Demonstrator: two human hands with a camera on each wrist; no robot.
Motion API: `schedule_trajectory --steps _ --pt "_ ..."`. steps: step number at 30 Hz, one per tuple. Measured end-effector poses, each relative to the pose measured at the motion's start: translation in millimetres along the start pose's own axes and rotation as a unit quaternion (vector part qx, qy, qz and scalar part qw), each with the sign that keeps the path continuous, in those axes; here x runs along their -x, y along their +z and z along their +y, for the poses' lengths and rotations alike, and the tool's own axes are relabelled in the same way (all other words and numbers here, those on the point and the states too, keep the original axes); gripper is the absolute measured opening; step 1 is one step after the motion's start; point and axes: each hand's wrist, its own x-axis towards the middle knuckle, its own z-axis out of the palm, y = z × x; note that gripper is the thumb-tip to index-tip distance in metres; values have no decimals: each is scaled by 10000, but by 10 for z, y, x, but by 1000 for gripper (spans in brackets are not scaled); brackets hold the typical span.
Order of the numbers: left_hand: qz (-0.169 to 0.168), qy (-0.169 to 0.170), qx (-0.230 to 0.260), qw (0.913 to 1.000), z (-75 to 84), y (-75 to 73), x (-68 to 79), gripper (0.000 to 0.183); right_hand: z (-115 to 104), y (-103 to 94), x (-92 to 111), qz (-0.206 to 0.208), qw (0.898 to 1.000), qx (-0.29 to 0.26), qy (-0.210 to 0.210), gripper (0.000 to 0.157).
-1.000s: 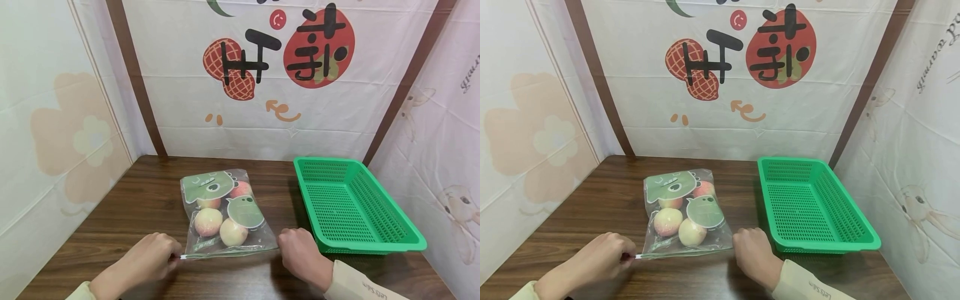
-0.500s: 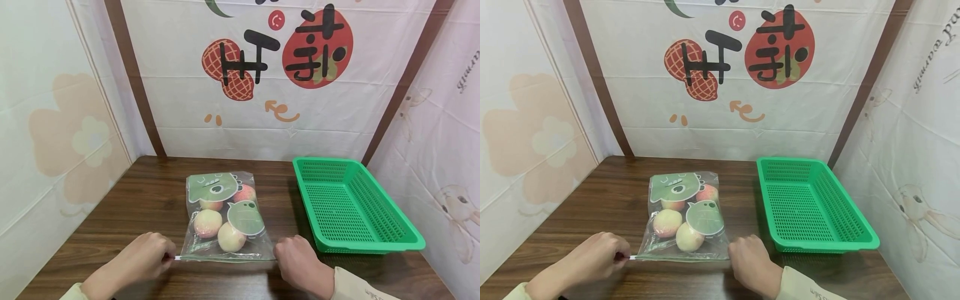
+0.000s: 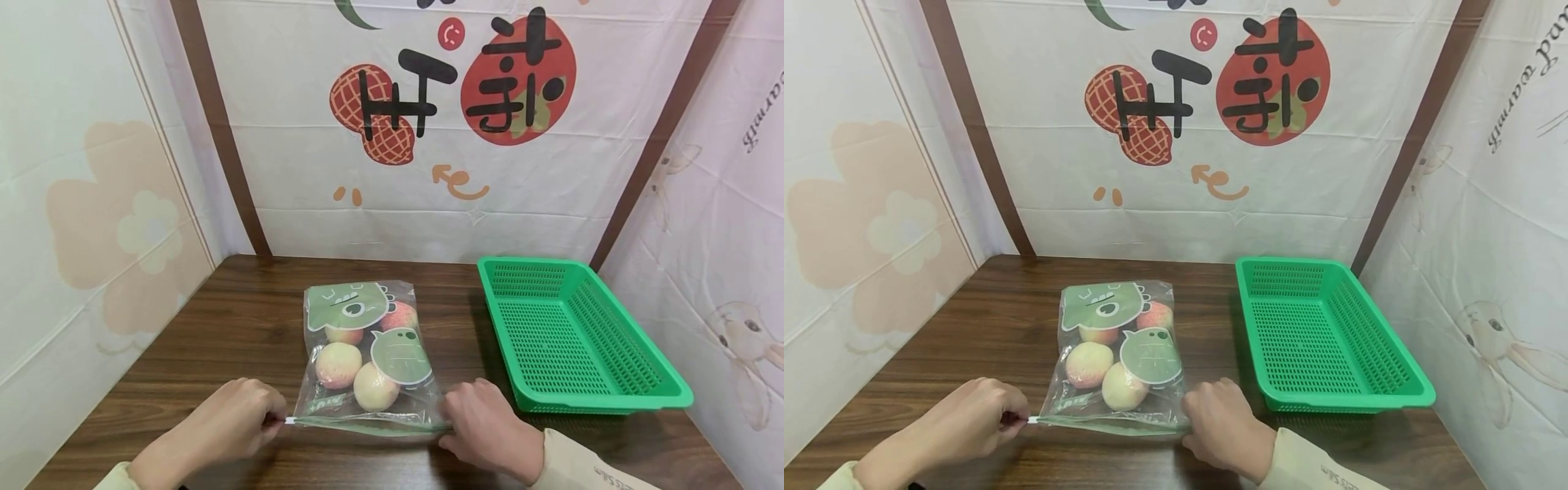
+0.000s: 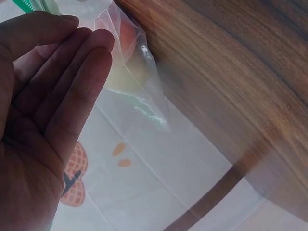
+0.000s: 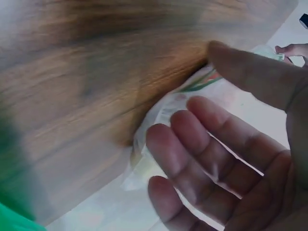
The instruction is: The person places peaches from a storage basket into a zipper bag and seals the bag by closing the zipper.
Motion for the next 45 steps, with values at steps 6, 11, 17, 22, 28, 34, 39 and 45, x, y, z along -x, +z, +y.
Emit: schedule_trajectory --steps 6,11,17,22,28,34,39,45 --pt "-64 -61 -16 10000 19 -21 -18 41 -120 25 -92 900 9942 -479 -351 33" --pt "-14 -11 -40 10000 24 -21 -36 40 -252 105 -219 1633 9815 -767 -635 33" --pt "25 -53 7 10000 19 -30 -57 38 -386 172 -419 2129 9677 -958 -951 36" --pt "14 -165 50 9998 11 -33 -77 34 -500 194 -560 2104 9660 -1015 -1112 38" --pt "-78 -202 188 9996 9 -47 -87 31 -608 215 -653 2045 9644 -1000 -1347 46" --pt "-98 -193 203 9996 9 -66 -93 31 -698 269 -700 2085 9621 -1007 -1440 53" --pt "-90 -150 217 9996 11 -78 -94 34 -790 313 -756 2135 9600 -1041 -1482 54" --pt "-77 -136 192 9997 21 -93 -106 37 -879 340 -839 2211 9587 -1053 -1445 48"
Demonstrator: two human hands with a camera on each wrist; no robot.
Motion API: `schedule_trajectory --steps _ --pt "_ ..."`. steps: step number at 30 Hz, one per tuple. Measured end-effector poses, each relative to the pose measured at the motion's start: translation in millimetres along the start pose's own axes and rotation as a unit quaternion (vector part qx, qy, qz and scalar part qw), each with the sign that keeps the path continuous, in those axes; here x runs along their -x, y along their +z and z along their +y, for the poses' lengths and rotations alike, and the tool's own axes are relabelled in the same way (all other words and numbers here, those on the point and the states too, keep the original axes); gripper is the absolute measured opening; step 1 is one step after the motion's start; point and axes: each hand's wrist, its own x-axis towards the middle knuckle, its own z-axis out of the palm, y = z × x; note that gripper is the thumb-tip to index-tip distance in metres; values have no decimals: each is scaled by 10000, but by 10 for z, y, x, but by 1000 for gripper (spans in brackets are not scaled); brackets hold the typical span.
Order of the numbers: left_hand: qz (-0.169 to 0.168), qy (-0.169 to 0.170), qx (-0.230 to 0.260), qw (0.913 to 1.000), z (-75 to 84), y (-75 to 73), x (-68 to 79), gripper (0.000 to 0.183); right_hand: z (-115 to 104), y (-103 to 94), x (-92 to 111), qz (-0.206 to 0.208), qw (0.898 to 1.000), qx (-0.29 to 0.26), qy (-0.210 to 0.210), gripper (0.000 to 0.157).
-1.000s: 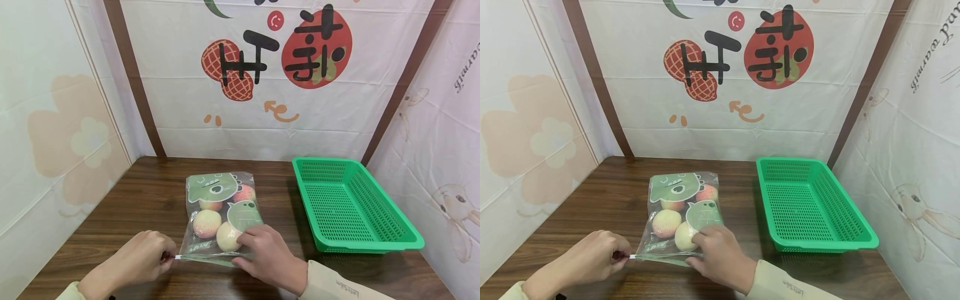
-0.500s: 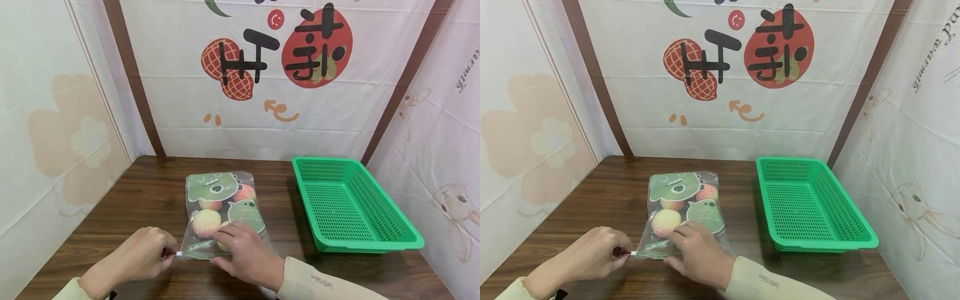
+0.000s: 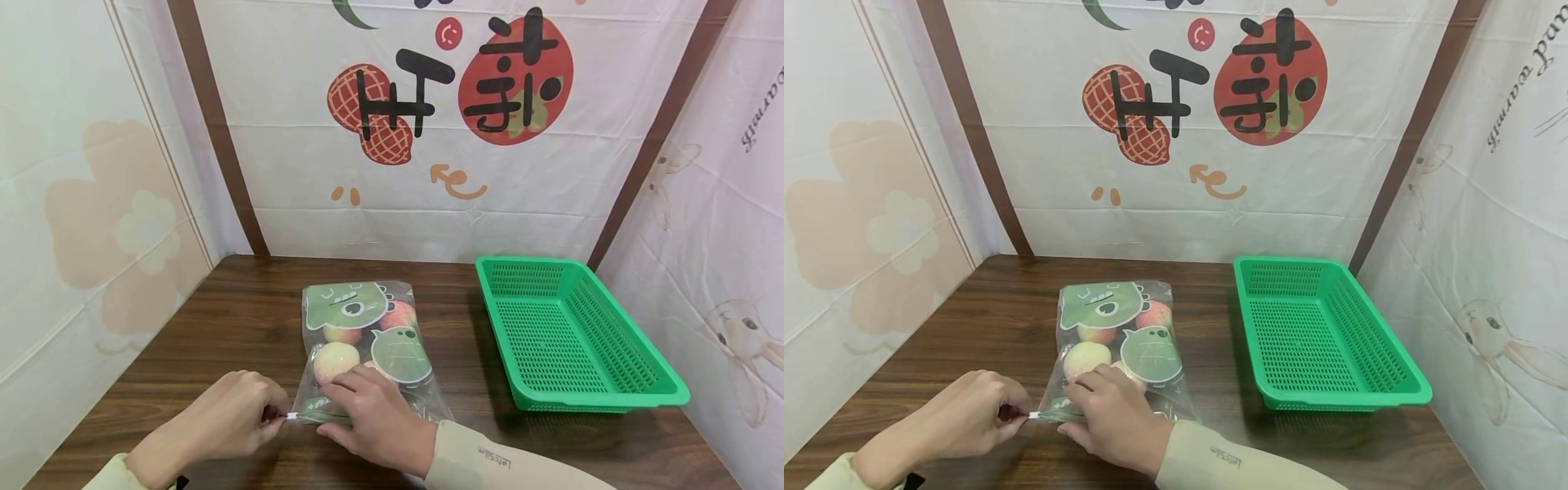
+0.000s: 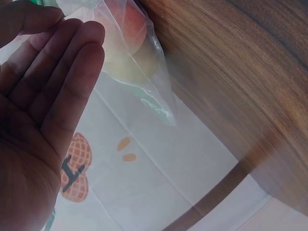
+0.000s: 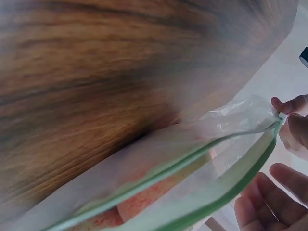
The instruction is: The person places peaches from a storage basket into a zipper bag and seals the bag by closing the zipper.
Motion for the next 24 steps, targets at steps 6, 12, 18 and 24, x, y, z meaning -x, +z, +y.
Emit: schedule_trajectory --steps 6,12,18,24 --pt "39 79 26 10000 -7 10 8 37 -31 84 -30 107 9999 -21 -54 41" --pt "100 150 -38 9998 -14 10 6 39 -54 117 -32 93 9999 -79 -64 41" --pt "64 150 -46 9999 -10 1 -4 39 -73 166 -35 156 9997 126 -114 41" --pt "78 154 -57 9998 2 -5 -17 41 -97 205 -74 154 9998 69 -144 34"
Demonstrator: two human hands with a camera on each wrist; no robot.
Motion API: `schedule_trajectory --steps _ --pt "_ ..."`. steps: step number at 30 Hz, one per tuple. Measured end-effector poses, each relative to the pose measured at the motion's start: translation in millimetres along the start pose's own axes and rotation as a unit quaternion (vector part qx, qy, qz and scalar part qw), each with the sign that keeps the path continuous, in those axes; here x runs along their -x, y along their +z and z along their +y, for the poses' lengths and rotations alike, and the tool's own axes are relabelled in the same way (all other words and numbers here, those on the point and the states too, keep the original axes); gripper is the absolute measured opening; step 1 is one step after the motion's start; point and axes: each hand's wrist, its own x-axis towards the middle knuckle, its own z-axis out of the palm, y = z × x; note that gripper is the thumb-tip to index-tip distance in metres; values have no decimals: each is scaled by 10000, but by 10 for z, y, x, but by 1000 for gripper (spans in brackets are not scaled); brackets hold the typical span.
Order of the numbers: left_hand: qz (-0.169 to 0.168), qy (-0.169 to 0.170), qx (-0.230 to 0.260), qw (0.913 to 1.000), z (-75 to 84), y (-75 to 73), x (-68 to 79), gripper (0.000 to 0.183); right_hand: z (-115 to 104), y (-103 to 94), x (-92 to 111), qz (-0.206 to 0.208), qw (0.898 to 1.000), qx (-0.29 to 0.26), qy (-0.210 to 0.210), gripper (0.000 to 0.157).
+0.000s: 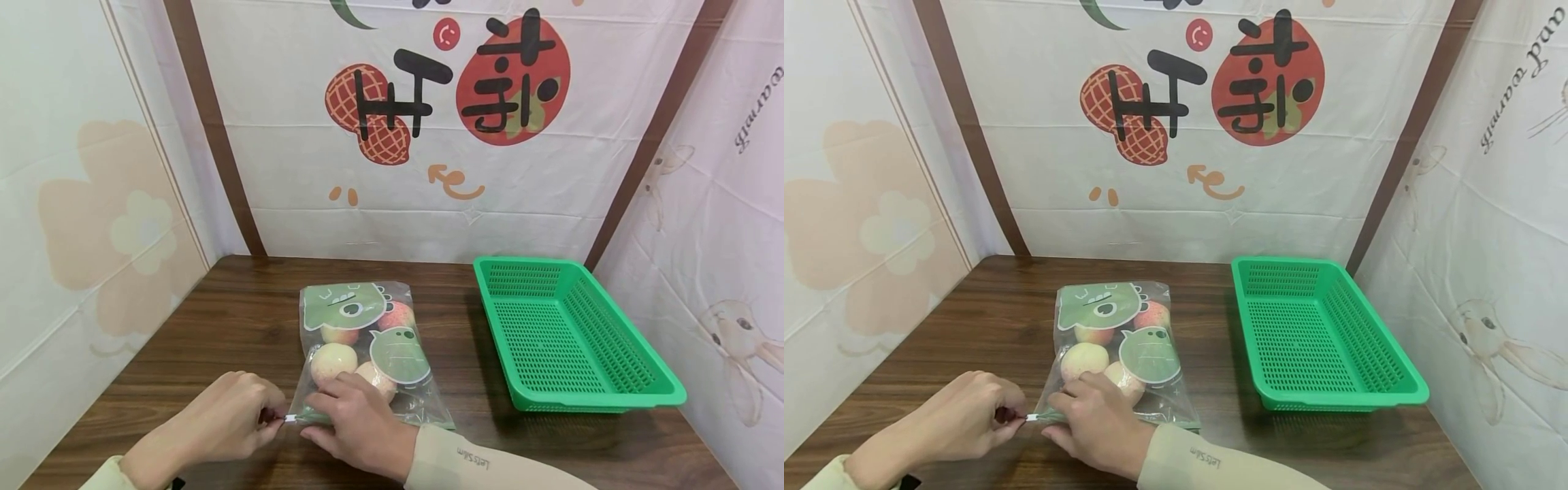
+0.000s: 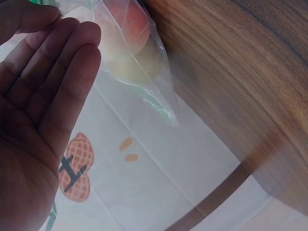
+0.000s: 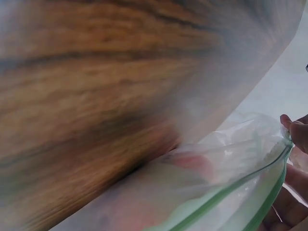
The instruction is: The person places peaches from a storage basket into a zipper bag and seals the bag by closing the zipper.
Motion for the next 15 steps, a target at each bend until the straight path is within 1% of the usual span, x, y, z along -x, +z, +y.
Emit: schedule_trajectory --steps 5,10,15 --pt "64 72 -44 9999 7 -2 1 43 -20 26 -29 73 9999 -61 -116 27" --pt "152 170 -54 9997 10 -3 -2 44 -32 47 -44 181 9995 -114 -243 25" --pt "198 208 -8 9996 13 -6 -3 45 -39 70 -46 286 9988 58 -397 22"
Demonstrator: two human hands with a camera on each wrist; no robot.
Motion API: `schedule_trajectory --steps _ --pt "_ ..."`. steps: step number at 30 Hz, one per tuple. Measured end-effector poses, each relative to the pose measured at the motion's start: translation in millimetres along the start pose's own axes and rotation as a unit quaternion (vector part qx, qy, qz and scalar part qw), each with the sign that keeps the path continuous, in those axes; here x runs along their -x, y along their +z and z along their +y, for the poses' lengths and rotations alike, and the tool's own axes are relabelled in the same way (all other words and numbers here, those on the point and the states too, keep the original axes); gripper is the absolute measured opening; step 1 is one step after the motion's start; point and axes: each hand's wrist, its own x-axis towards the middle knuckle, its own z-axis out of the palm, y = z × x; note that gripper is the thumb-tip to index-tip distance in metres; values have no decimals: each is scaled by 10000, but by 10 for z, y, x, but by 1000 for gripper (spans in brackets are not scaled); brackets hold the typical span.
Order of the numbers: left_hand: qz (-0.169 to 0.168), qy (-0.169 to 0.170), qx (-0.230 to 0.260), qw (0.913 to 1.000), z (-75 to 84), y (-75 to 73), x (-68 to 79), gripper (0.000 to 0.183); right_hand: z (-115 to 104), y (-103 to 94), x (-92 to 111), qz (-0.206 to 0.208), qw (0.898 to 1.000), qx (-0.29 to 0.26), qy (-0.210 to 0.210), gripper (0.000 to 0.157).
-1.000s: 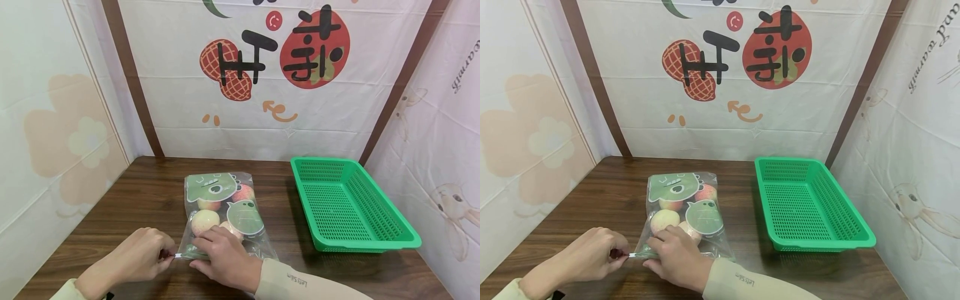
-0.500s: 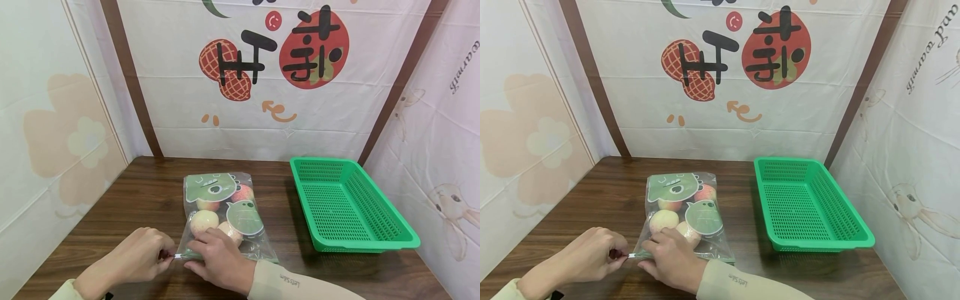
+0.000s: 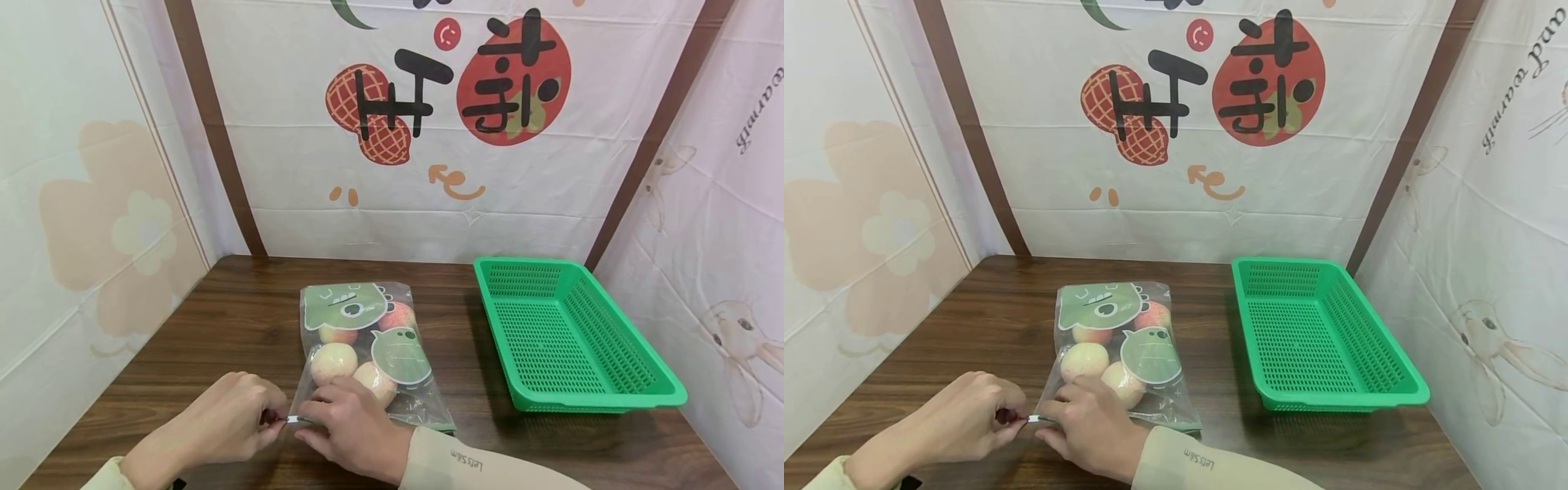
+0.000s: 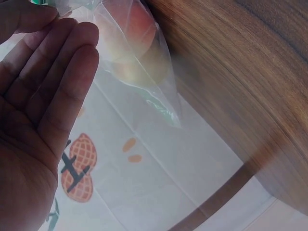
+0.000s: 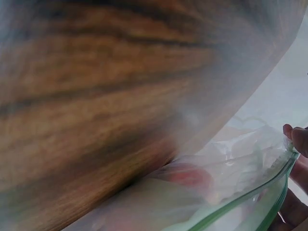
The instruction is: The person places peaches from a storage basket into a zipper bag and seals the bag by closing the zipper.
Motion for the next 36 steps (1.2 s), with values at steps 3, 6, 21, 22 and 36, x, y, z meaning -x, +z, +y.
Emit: schedule_trajectory --steps 3,6,21,22,36 --pt "17 15 11 10000 5 -2 1 46 -5 9 -5 93 9998 132 -124 21" --pt "57 48 -47 10000 8 -4 -2 47 -5 20 -14 174 9994 212 -197 19" --pt "24 118 161 9998 5 12 11 46 -12 41 -35 373 9976 433 -392 10" --pt "19 118 185 9998 5 11 12 46 -13 39 -36 357 9978 401 -396 10" --pt "1 222 379 9990 -29 25 58 47 -16 11 0 326 9973 464 -459 5"
